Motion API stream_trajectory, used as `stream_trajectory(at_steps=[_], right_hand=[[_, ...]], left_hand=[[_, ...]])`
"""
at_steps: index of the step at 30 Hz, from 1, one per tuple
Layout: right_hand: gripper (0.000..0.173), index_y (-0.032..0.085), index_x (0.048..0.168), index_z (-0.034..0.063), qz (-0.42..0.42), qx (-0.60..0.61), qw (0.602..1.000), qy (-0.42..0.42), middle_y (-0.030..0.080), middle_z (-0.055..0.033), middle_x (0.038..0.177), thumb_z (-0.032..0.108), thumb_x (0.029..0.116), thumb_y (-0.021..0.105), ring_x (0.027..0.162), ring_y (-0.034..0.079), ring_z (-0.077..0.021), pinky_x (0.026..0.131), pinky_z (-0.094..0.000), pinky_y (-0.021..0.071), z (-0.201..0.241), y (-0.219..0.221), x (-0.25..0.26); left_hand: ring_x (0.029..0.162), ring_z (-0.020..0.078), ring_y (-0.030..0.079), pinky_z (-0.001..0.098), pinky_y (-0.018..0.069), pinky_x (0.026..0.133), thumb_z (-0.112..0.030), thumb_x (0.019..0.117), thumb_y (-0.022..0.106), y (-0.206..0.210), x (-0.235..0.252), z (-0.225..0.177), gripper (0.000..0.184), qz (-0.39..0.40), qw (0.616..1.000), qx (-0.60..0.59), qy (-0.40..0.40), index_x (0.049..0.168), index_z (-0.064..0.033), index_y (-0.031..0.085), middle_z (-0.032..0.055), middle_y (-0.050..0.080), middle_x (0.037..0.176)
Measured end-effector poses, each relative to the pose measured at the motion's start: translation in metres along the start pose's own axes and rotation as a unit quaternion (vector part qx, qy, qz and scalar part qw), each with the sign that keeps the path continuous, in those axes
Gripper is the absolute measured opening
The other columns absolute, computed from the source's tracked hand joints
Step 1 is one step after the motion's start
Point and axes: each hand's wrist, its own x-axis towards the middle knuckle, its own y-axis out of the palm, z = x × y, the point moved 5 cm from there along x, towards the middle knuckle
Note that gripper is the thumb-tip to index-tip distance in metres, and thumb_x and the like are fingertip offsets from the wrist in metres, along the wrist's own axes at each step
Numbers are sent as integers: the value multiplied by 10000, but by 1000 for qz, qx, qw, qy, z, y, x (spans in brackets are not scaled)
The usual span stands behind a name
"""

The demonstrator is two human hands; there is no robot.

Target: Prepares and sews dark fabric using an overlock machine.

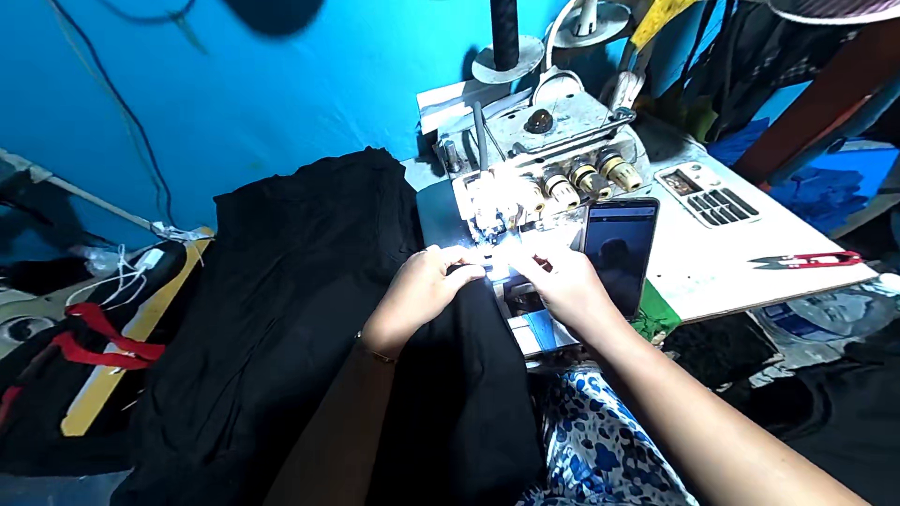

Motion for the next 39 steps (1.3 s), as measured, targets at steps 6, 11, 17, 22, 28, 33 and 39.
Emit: stream_trajectory(at_steps=[6, 11, 17, 22, 28, 33, 39], right_hand=[[176, 726, 960, 125, 15, 21, 1000, 6, 646, 36, 826, 288, 993, 667, 742, 597, -31, 697, -248, 499, 3, 11, -3], [198, 741, 1005, 93, -6, -18, 1000, -9, 669, -16, 899, 253, 1017, 624, 799, 622, -78, 742, -296, 514, 5, 10, -3], [218, 742, 932, 49, -60, -93, 990, -82, 655, -81, 897, 233, 992, 643, 843, 632, -177, 777, -370, 525, 9, 12, 1], [206, 746, 892, 59, -85, -120, 987, -65, 661, -81, 880, 246, 957, 689, 823, 635, -187, 748, -386, 526, 11, 9, 4], [181, 746, 889, 76, -106, -157, 980, -57, 668, -85, 929, 221, 959, 662, 934, 655, -224, 794, -429, 543, 9, 14, 8], [265, 716, 852, 23, -138, -220, 962, -80, 667, -158, 951, 234, 981, 621, 1032, 640, -325, 882, -489, 520, 12, 21, 11], [305, 702, 865, -1, -148, -244, 956, -65, 671, -194, 1003, 244, 998, 578, 1079, 629, -364, 903, -503, 503, 14, 27, 12]], left_hand=[[884, 109, 634, 353, 496, 793, -317, 967, 702, 5, 2, -4, 187, -4, 1000, -28, -6, 1024, -151, 766, -10, 694, 918], [915, 88, 659, 363, 522, 840, -307, 991, 675, 0, 0, 1, 180, -5, 999, -35, -26, 1027, -140, 732, -22, 718, 967], [853, 176, 672, 453, 522, 780, -316, 1020, 619, 3, 7, 2, 240, -11, 999, 25, -29, 980, -131, 767, 31, 712, 860], [831, 156, 664, 424, 531, 765, -303, 1010, 640, 2, 14, 4, 223, 1, 997, 13, -72, 990, -101, 730, 32, 704, 874], [882, 207, 679, 482, 531, 796, -305, 1004, 655, 1, 25, 9, 229, 7, 996, 22, -91, 988, -95, 745, 61, 717, 903], [925, 225, 678, 500, 526, 830, -294, 1006, 652, 2, 31, 10, 232, -2, 994, 19, -110, 985, -85, 750, 77, 720, 946], [997, 247, 673, 516, 512, 893, -306, 1023, 627, 4, 30, 9, 267, -24, 991, 15, -128, 1024, -61, 733, 100, 719, 1002]])
